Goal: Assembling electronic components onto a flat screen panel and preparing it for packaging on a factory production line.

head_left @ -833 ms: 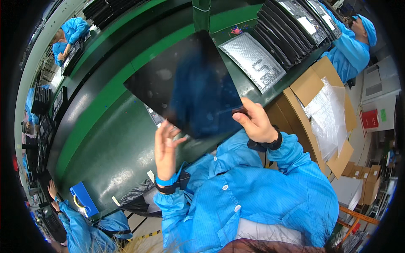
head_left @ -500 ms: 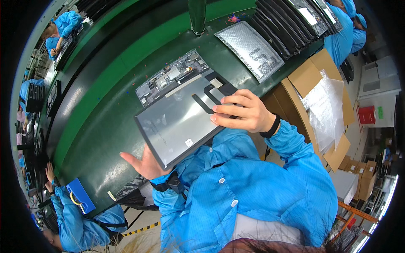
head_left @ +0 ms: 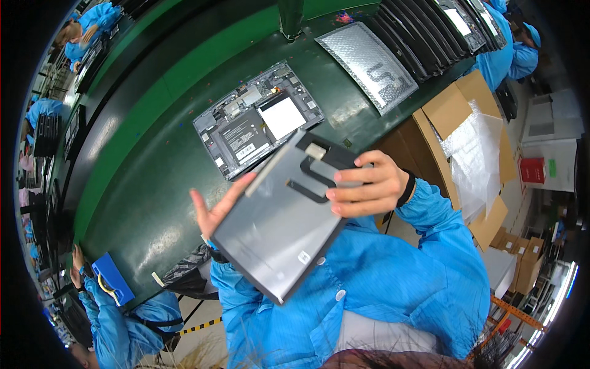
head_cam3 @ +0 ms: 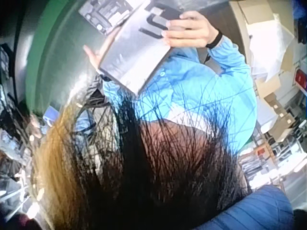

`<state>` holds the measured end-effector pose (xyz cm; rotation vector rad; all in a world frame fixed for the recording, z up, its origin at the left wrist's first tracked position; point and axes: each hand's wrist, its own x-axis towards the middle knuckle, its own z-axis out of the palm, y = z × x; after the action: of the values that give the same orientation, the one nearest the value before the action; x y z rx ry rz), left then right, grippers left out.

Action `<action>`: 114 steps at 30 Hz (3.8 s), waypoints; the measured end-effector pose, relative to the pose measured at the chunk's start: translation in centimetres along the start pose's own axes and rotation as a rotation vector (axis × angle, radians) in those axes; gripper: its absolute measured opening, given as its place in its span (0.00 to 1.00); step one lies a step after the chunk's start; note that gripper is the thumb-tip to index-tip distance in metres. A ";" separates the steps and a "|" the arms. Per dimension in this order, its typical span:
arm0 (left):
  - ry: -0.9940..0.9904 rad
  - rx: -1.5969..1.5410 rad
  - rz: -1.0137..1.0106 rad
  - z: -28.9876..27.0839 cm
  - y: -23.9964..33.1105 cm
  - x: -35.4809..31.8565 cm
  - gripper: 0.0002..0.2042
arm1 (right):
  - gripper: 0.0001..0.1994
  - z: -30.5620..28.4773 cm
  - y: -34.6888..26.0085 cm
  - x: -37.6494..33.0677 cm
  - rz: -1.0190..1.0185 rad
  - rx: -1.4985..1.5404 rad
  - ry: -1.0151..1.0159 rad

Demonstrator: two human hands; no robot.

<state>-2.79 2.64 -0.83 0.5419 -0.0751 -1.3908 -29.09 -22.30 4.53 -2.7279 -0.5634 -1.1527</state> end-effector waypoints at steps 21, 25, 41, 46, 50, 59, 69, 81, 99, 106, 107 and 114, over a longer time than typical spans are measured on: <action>0.263 0.403 0.487 -2.6 -11.1 1.7 0.28 | 0.21 6.1 -0.8 -1.5 1.515 1.216 0.399; 0.263 0.541 0.626 -2.5 -10.8 0.4 0.34 | 0.16 4.9 1.2 -2.3 1.532 1.093 0.550; 0.691 1.294 0.689 0.6 -6.6 3.5 0.37 | 0.26 9.1 3.6 -1.9 1.283 0.230 0.104; 0.688 1.334 0.675 -0.2 -6.1 3.9 0.38 | 0.27 9.6 3.6 -1.6 1.250 0.182 0.034; 0.597 1.158 0.604 -1.0 -4.9 3.0 0.40 | 0.27 8.2 4.4 -1.4 1.179 0.137 -0.104; 0.227 1.347 0.453 -0.7 10.4 7.0 0.26 | 0.14 4.3 10.5 8.6 0.938 0.469 -0.352; 0.237 1.031 0.482 -7.6 11.4 13.5 0.23 | 0.13 15.9 12.1 10.6 0.588 0.170 -0.334; 0.208 0.928 0.501 -7.3 10.7 13.0 0.13 | 0.12 17.7 13.3 11.3 0.768 0.224 -0.509; 0.217 1.045 0.507 -7.1 10.7 12.8 0.12 | 0.24 10.7 7.1 10.6 0.638 0.439 -0.692; 0.206 1.049 0.516 -7.5 10.8 12.9 0.12 | 0.26 11.9 6.2 7.8 0.642 0.340 -0.626; 0.199 1.049 0.508 -7.8 10.8 13.0 0.12 | 0.26 12.1 6.3 7.7 0.634 0.328 -0.599; 0.204 1.074 0.507 -8.1 10.8 13.0 0.11 | 0.21 12.5 6.6 8.7 0.624 0.491 -0.558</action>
<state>12.58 -6.23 -6.93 1.4309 -0.7682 -0.6980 -12.67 -22.66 2.19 -2.4599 -0.0026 -0.0845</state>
